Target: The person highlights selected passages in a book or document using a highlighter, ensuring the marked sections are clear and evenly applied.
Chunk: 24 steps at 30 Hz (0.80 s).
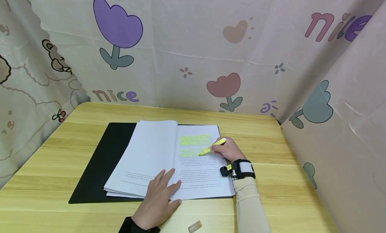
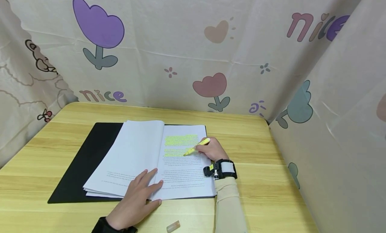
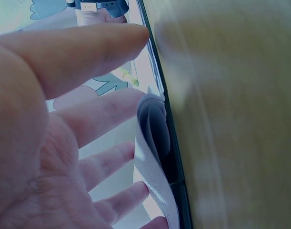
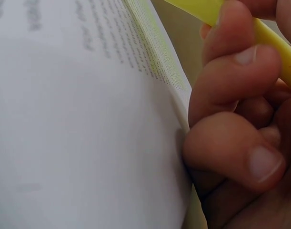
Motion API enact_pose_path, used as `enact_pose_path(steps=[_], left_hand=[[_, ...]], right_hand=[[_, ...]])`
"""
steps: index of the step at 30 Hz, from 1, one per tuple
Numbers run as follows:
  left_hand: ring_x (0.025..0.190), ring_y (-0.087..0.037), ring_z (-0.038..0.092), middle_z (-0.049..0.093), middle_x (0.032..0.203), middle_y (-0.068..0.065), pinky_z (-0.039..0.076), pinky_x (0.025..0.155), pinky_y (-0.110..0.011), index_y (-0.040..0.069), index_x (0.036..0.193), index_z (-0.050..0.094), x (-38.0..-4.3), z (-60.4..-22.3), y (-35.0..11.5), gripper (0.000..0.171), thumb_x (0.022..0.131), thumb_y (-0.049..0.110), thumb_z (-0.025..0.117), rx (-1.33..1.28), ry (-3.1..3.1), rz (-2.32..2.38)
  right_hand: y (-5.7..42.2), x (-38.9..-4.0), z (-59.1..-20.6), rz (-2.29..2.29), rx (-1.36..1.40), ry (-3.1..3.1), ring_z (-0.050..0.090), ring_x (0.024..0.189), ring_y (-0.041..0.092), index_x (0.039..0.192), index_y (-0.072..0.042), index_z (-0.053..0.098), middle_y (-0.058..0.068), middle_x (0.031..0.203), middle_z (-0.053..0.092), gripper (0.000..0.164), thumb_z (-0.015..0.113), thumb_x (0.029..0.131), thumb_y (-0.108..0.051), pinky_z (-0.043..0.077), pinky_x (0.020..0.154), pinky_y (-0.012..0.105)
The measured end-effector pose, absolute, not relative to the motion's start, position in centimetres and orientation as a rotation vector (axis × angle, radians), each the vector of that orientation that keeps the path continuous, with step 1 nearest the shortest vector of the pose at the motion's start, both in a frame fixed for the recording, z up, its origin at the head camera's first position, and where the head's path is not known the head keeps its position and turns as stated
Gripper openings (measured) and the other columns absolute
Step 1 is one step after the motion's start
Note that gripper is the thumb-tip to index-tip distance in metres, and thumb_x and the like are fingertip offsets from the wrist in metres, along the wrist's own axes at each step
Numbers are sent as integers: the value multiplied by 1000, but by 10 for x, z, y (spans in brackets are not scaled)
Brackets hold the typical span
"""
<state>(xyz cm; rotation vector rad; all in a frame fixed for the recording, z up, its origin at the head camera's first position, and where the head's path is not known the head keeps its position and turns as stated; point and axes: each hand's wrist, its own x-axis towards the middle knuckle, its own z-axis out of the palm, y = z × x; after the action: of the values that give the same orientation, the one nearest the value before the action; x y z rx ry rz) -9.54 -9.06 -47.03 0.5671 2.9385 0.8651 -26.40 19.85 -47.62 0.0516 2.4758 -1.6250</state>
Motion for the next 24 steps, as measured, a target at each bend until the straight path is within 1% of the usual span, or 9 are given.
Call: enact_pose_path(steps=[19, 24], left_hand=[[148, -49, 28, 43, 158, -20, 27, 110, -72, 4, 126, 74, -94, -470, -90, 48, 84, 23, 85, 565, 2941, 871], [148, -49, 29, 43, 158, -20, 27, 110, -71, 4, 127, 74, -94, -471, -91, 48, 84, 23, 85, 565, 2944, 867]], right_hand=[[203, -263, -478, -1598, 34, 2521, 38, 48, 15, 85, -6, 63, 2, 64, 54, 19, 78, 85, -17, 29, 46, 25], [203, -265, -479, -1591, 55, 2517, 38, 48, 15, 85, -6, 64, 3, 65, 55, 19, 78, 85, -18, 29, 45, 26]])
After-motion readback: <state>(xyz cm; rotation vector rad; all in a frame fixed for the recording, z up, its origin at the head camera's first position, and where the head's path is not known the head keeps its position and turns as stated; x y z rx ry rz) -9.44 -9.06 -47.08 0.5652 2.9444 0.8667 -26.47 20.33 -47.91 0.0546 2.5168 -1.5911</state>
